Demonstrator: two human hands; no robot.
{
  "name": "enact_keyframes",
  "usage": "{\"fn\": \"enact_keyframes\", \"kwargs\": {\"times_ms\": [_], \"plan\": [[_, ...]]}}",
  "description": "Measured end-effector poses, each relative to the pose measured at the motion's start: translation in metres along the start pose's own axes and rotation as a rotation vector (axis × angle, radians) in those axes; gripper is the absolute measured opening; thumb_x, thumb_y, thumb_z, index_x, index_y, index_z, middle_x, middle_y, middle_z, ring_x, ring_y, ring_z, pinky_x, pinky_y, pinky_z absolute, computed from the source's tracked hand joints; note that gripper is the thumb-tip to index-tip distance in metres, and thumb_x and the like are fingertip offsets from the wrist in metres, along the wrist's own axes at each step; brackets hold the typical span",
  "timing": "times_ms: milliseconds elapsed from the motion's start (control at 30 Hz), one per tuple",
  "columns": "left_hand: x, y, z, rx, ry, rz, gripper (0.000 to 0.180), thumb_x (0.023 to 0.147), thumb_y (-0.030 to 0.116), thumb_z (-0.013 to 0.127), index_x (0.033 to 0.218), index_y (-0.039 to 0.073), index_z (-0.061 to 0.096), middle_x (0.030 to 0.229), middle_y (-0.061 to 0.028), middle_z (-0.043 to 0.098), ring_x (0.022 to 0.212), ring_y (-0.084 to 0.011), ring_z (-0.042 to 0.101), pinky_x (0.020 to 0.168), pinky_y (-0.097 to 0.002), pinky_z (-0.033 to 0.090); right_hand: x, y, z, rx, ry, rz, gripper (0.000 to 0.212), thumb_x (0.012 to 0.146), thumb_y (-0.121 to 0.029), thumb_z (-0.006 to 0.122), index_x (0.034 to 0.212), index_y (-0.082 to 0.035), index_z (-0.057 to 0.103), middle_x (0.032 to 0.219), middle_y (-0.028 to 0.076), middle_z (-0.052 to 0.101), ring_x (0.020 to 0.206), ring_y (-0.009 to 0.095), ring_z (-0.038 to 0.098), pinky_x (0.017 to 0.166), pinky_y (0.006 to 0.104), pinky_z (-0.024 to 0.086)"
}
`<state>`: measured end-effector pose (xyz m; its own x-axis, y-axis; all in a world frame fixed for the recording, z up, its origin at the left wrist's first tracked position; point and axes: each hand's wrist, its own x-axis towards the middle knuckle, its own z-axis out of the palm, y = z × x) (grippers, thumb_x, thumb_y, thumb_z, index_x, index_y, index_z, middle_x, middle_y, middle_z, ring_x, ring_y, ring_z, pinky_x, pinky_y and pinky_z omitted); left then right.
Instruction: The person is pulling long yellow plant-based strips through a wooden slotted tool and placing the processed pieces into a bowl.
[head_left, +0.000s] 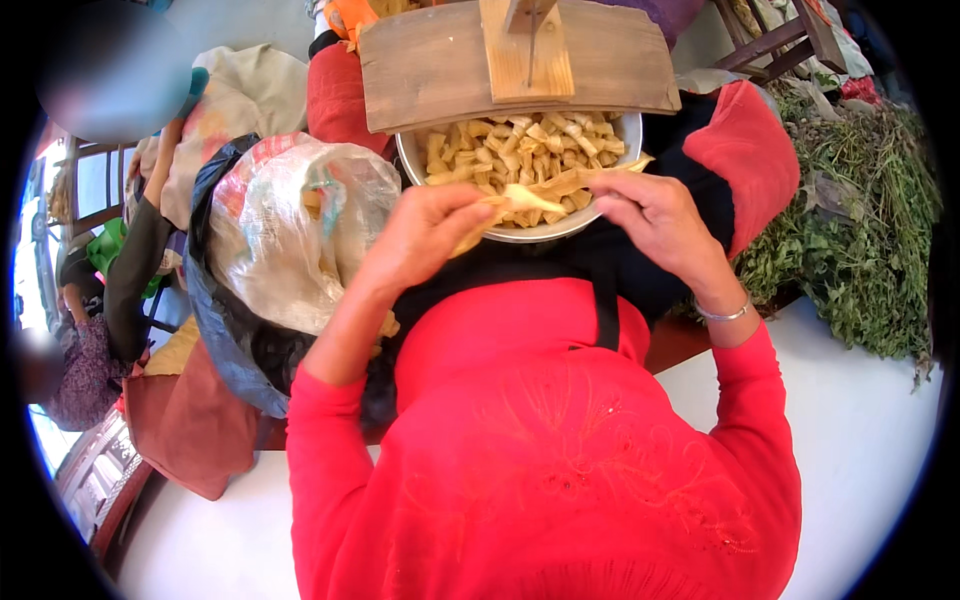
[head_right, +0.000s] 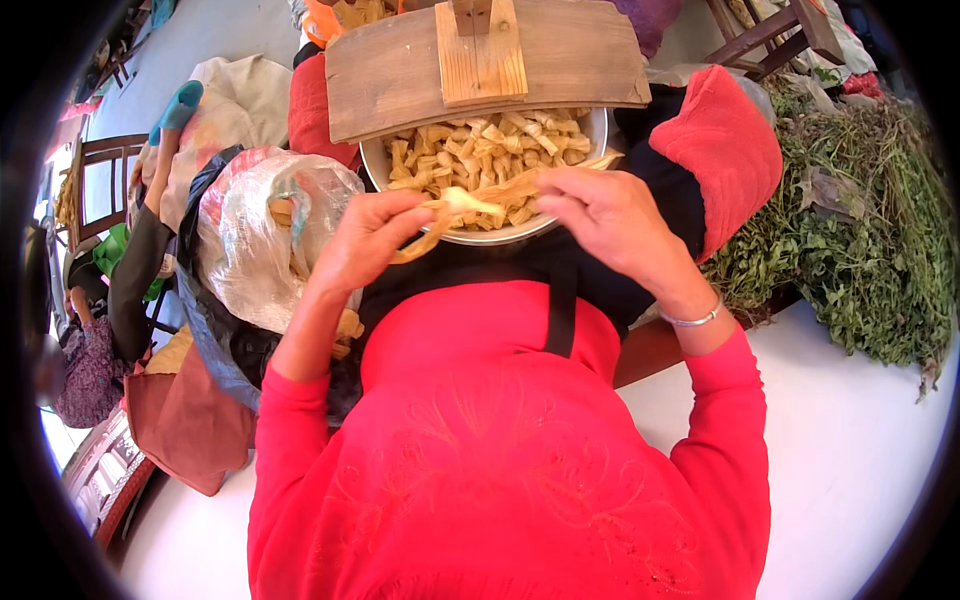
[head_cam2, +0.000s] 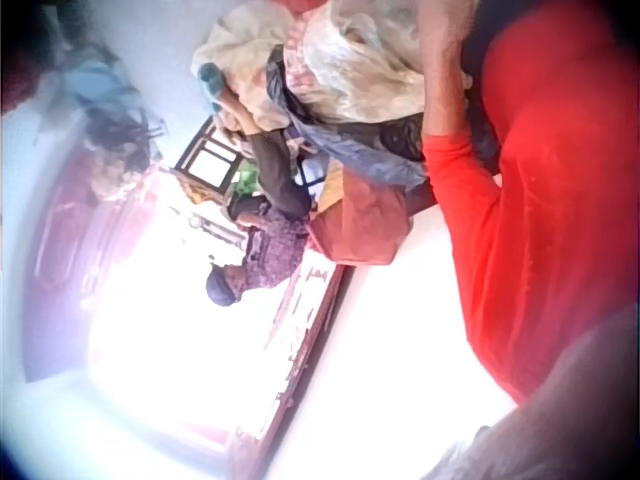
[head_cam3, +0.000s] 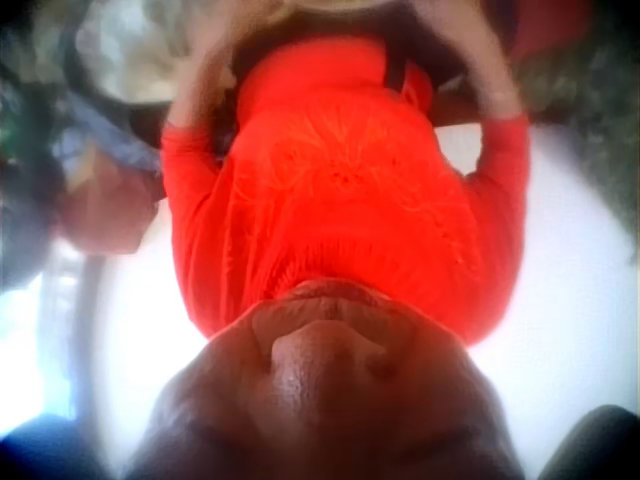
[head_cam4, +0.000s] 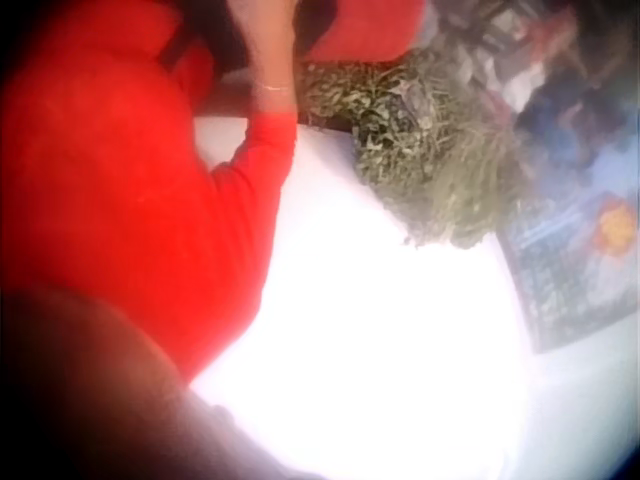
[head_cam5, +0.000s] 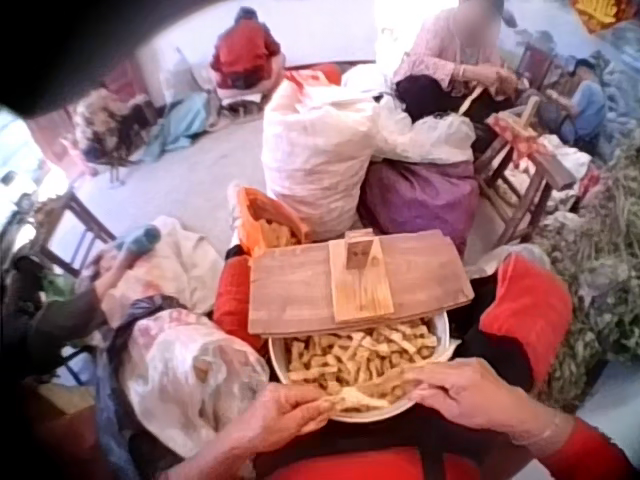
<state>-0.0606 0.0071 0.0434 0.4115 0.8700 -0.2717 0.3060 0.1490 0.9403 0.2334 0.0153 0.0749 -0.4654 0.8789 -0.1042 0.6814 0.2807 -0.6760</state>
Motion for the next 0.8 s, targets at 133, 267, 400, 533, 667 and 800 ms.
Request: {"fn": "enact_keyframes", "kwargs": {"times_ms": [133,267,400,533,667,800], "plan": [[0.009,0.005,0.012,-0.099,-0.057,0.014,0.02,0.093,0.016,0.062,0.092,-0.003,0.065,0.07,0.0029,0.051,0.07,-0.0039,0.044,0.06,-0.0229,0.04,0.014,-0.033,0.011,-0.057,0.059,-0.198,0.038,0.079,-0.033,0.072,0.099,-0.003,0.059,0.085,0.012,0.064,0.075,0.032,0.062,0.062,0.0403,0.049],[0.012,0.01,0.014,-0.048,-0.087,0.026,0.02,0.093,0.017,0.061,0.092,-0.003,0.065,0.071,0.0032,0.05,0.069,-0.0043,0.043,0.059,-0.0231,0.039,0.012,-0.049,0.005,-0.129,0.009,-0.253,0.037,0.079,-0.034,0.071,0.078,-0.004,0.05,0.07,0.012,0.055,0.068,0.033,0.058,0.057,0.0424,0.046],[0.01,0.013,0.016,-0.077,-0.06,0.052,0.02,0.093,0.017,0.061,0.091,-0.003,0.065,0.072,0.0038,0.05,0.069,-0.0041,0.043,0.059,-0.0228,0.038,0.012,-0.05,0.004,-0.151,0.0,-0.184,0.031,0.083,-0.025,0.069,0.074,-0.004,0.048,0.067,0.012,0.052,0.066,0.033,0.056,0.056,0.042,0.044],[0.009,0.018,0.01,-0.164,-0.139,0.015,0.02,0.093,0.018,0.062,0.09,-0.002,0.066,0.071,0.0042,0.051,0.068,-0.0038,0.044,0.058,-0.0226,0.038,0.015,-0.039,0.006,0.005,0.018,-0.236,0.028,0.086,-0.018,0.065,0.071,-0.003,0.046,0.066,0.013,0.049,0.063,0.034,0.052,0.055,0.0419,0.042],[0.007,0.008,-0.007,-0.287,-0.285,-0.004,0.021,0.093,0.019,0.063,0.091,-0.001,0.067,0.072,0.0052,0.053,0.068,-0.0031,0.044,0.057,-0.0222,0.038,0.01,-0.022,0.004,0.075,-0.113,-0.308,0.027,0.088,-0.015,0.063,0.071,-0.003,0.047,0.065,0.013,0.046,0.062,0.034,0.049,0.055,0.04,0.042],[0.008,-0.007,0.003,-0.348,-0.277,-0.188,0.021,0.093,0.019,0.063,0.091,-0.001,0.068,0.074,0.006,0.056,0.072,-0.0034,0.047,0.063,-0.0209,0.04,0.012,-0.016,0.007,0.227,-0.148,-0.113,0.018,0.09,-0.018,0.061,0.083,-0.002,0.059,0.074,0.012,0.056,0.068,0.027,0.057,0.063,0.033,0.047]]}}
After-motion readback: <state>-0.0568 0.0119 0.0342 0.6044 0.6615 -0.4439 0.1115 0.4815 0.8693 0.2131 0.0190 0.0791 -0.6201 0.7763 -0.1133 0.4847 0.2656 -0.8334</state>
